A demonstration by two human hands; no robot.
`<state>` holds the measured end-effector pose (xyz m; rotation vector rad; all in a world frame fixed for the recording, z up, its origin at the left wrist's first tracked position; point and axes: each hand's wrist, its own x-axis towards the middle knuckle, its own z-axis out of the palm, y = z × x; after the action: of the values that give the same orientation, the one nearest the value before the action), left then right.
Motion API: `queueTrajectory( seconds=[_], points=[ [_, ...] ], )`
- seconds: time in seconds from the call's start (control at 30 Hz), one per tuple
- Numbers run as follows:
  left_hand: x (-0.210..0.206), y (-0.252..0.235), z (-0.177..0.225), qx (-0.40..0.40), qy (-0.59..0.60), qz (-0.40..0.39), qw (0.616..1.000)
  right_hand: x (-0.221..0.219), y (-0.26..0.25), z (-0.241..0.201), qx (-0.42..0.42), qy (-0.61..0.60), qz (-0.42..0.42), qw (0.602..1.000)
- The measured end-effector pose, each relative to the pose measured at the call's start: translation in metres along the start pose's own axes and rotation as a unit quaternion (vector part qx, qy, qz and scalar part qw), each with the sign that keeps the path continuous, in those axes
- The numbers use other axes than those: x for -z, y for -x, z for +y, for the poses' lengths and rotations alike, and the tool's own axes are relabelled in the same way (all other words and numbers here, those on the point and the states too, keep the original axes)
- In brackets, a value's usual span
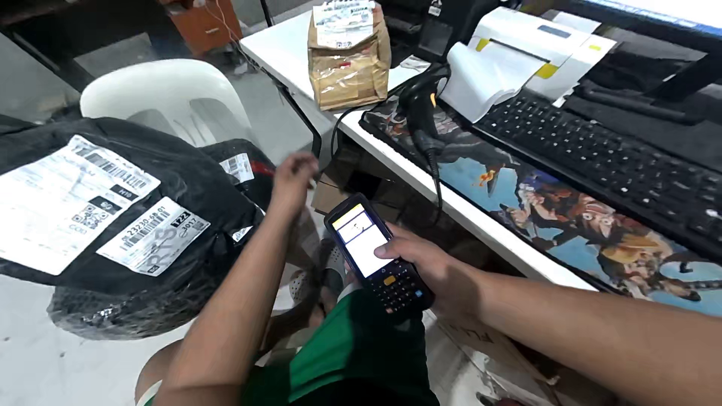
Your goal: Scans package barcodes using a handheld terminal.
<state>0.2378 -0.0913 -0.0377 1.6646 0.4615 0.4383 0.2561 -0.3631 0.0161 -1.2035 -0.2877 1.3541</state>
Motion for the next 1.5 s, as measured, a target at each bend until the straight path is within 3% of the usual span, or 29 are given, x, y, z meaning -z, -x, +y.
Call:
queueTrajectory(
  seconds=[0.13, 0.27, 0.37, 0.47, 0.57, 0.77, 0.9, 1.07, 1.23, 1.37, 1.5],
  points=[
    [-0.008, -0.085, 0.082, 0.071, 0.089, 0.093, 0.989, -0.001, -0.002, -0.004, 0.018, 0.001, 0.005, 1.0],
    [-0.015, -0.142, 0.121, 0.153, 0.007, 0.012, 0.988, -0.001, -0.002, -0.005, 0.002, -0.015, -0.002, 1.0],
    [-0.024, -0.155, 0.134, 0.19, -0.083, -0.023, 0.978, -0.002, -0.001, -0.008, 0.005, -0.024, -0.004, 1.0],
    [-0.025, -0.142, 0.14, 0.174, -0.101, -0.058, 0.978, -0.004, -0.001, -0.011, 0.008, -0.066, 0.008, 0.998],
    [-0.025, -0.118, 0.13, 0.093, -0.054, -0.063, 0.992, -0.005, 0.0, -0.015, 0.047, -0.081, 0.047, 0.994],
    [-0.036, -0.087, 0.098, -0.11, 0.011, -0.057, 0.992, -0.002, 0.027, -0.039, 0.178, -0.184, -0.068, 0.964],
    [-0.04, -0.08, 0.079, -0.183, 0.022, -0.046, 0.982, -0.01, 0.045, -0.049, 0.224, -0.197, -0.091, 0.95],
    [-0.041, -0.071, 0.076, -0.171, 0.009, -0.038, 0.984, -0.005, 0.042, -0.042, 0.222, -0.183, -0.103, 0.952],
    [-0.035, -0.071, 0.072, -0.05, 0.068, -0.031, 0.996, 0.005, 0.025, -0.033, 0.183, -0.15, -0.102, 0.966],
    [-0.025, -0.057, 0.071, -0.032, 0.16, 0.058, 0.985, 0.011, 0.017, -0.022, 0.162, -0.079, -0.055, 0.982],
    [0.016, -0.014, 0.065, -0.047, 0.171, 0.113, 0.978, 0.016, 0.01, -0.016, 0.155, -0.05, -0.024, 0.986]
  ],
)
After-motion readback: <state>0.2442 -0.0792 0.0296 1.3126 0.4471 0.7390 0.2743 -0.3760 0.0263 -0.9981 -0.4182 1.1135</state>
